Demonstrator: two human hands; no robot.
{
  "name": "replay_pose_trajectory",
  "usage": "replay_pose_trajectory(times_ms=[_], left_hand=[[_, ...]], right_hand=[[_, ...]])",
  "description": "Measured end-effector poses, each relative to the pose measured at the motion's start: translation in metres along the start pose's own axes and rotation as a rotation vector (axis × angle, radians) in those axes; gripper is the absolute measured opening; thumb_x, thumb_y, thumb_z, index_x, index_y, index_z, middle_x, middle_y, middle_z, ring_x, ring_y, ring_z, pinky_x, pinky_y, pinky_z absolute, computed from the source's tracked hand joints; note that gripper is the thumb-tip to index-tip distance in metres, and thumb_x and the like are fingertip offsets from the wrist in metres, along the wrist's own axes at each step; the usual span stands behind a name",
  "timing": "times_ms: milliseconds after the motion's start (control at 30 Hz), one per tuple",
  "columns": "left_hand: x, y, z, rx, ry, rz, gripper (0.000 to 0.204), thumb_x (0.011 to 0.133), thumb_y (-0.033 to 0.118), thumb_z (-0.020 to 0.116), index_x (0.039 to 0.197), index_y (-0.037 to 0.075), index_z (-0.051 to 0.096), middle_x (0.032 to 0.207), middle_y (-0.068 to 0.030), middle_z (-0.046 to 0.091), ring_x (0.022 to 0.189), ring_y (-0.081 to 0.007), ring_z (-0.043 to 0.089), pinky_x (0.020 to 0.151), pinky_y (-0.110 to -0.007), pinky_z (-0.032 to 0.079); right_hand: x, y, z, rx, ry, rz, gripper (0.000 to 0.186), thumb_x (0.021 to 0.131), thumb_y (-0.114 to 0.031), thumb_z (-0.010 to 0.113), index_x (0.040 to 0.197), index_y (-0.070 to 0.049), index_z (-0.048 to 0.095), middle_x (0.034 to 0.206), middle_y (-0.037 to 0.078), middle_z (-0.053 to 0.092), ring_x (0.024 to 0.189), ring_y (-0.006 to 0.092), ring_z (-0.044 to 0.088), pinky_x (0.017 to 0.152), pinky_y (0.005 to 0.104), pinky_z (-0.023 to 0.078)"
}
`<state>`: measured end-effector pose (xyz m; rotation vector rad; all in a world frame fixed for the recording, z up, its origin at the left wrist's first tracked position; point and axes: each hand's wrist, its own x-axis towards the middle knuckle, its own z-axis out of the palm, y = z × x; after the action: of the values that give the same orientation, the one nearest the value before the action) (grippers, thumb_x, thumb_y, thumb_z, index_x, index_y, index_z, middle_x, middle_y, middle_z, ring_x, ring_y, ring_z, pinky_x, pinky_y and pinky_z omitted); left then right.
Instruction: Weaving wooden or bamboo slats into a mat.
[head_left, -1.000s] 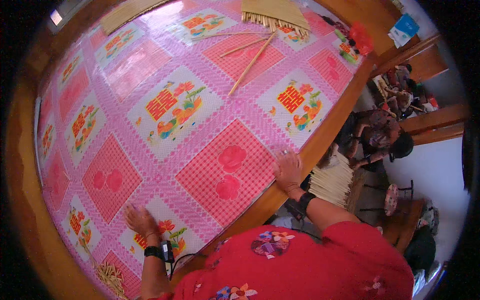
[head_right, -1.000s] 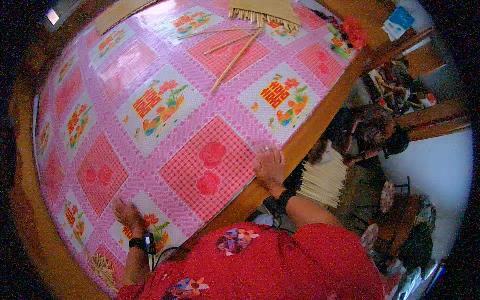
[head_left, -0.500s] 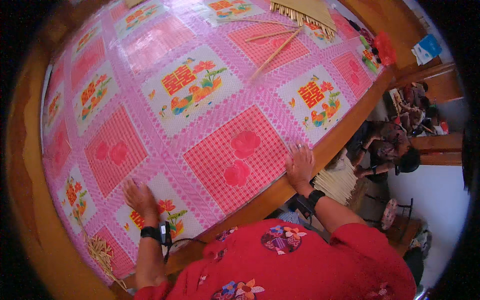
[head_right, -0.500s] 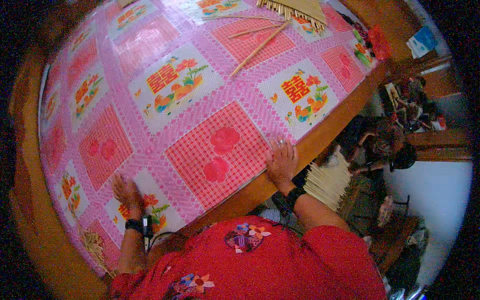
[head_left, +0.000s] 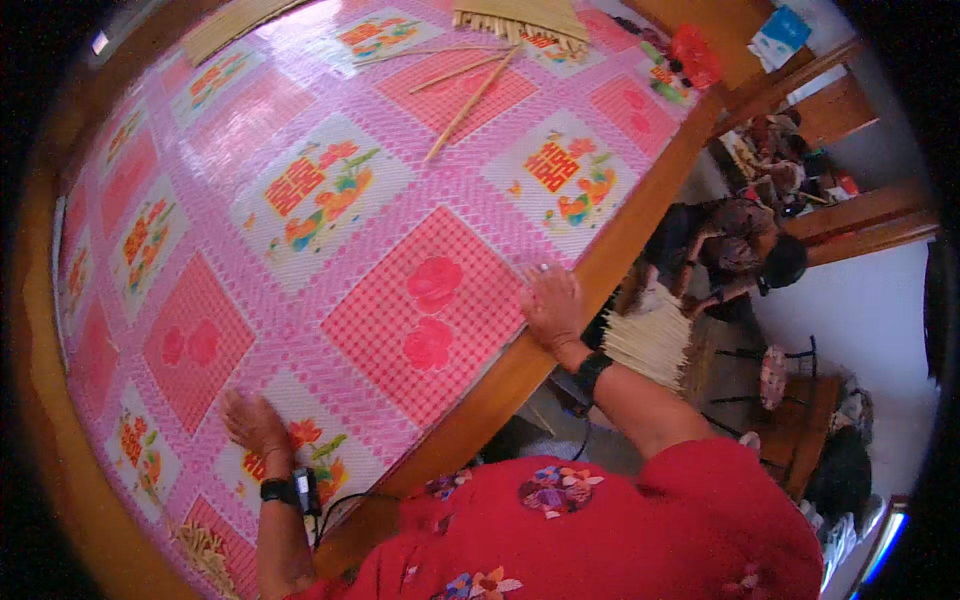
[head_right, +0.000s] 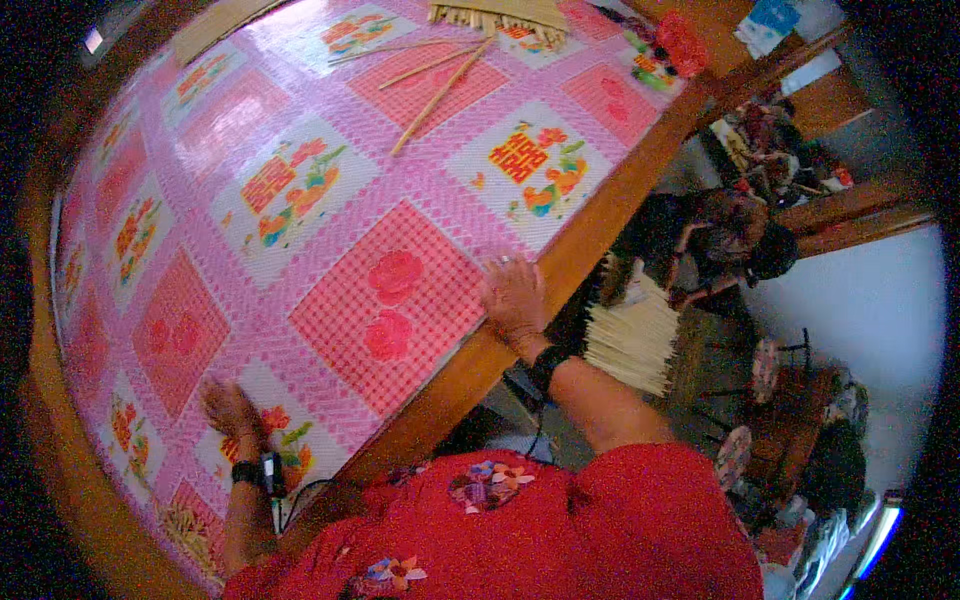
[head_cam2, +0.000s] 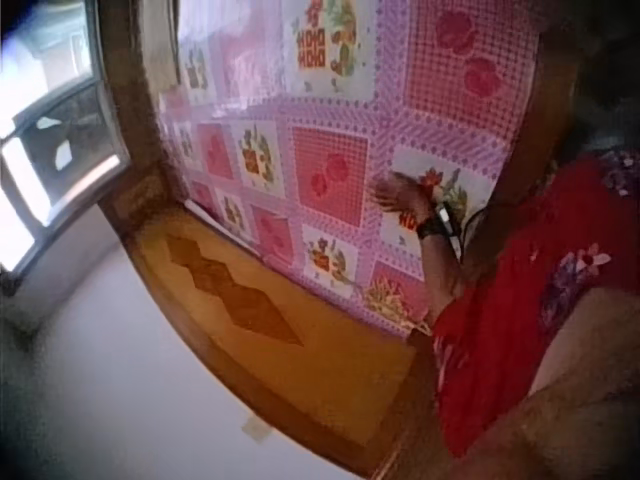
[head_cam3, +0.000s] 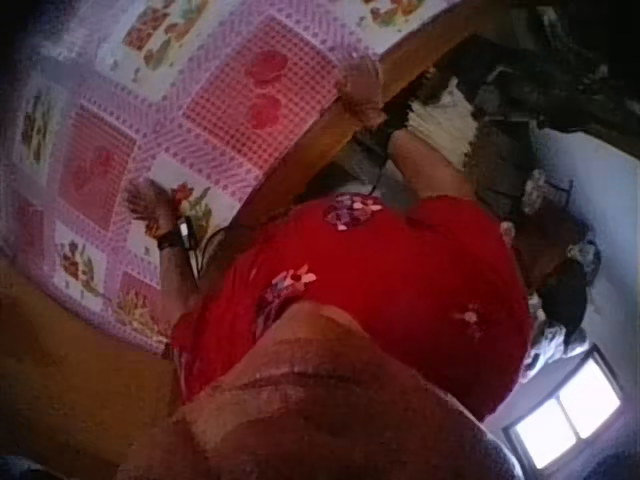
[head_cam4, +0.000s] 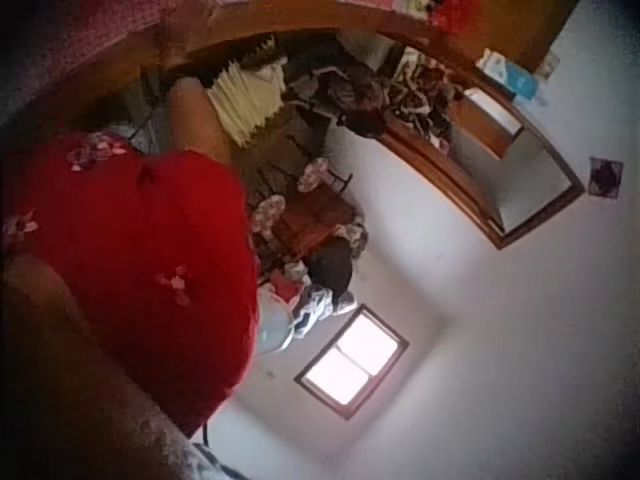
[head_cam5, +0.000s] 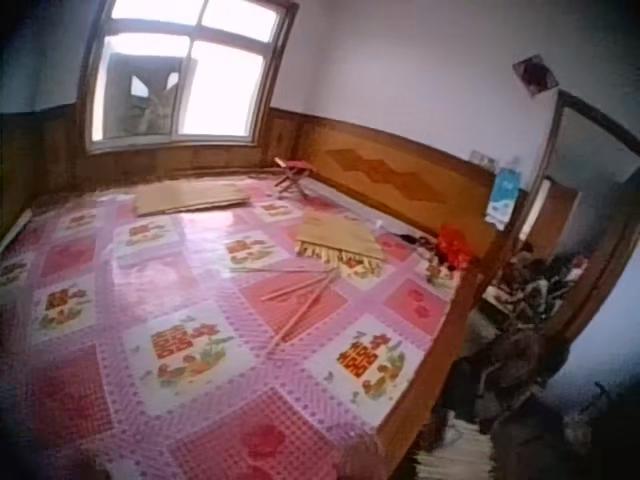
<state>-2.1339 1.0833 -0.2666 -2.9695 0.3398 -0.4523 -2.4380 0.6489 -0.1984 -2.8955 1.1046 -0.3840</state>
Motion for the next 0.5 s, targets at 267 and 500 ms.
replay_pose_trajectory(times_ms=[267, 500], left_hand=[[0.002, 0.015, -0.024, -0.011, -0.047, -0.017, 0.052, 0.086, 0.035, 0.046, 0.131, 0.013, 0.034, 0.139, -0.0067, 0.031, 0.127, -0.0283, 0.028, 0.102, -0.045, 0.022], [0.003, 0.013, -0.038, -0.056, -0.106, -0.067, 0.051, 0.085, 0.034, 0.047, 0.13, 0.011, 0.036, 0.139, -0.0076, 0.031, 0.127, -0.0295, 0.028, 0.102, -0.046, 0.023]], right_hand=[[-0.002, -0.001, -0.006, 0.002, 0.076, 0.001, 0.039, 0.084, -0.034, 0.046, 0.118, -0.015, 0.05, 0.124, 0.009, 0.044, 0.12, 0.0271, 0.035, 0.1, 0.0455, 0.022], [-0.004, -0.005, -0.005, 0.014, 0.072, -0.002, 0.04, 0.083, -0.033, 0.047, 0.118, -0.014, 0.05, 0.124, 0.01, 0.045, 0.12, 0.0271, 0.035, 0.1, 0.0459, 0.022]])
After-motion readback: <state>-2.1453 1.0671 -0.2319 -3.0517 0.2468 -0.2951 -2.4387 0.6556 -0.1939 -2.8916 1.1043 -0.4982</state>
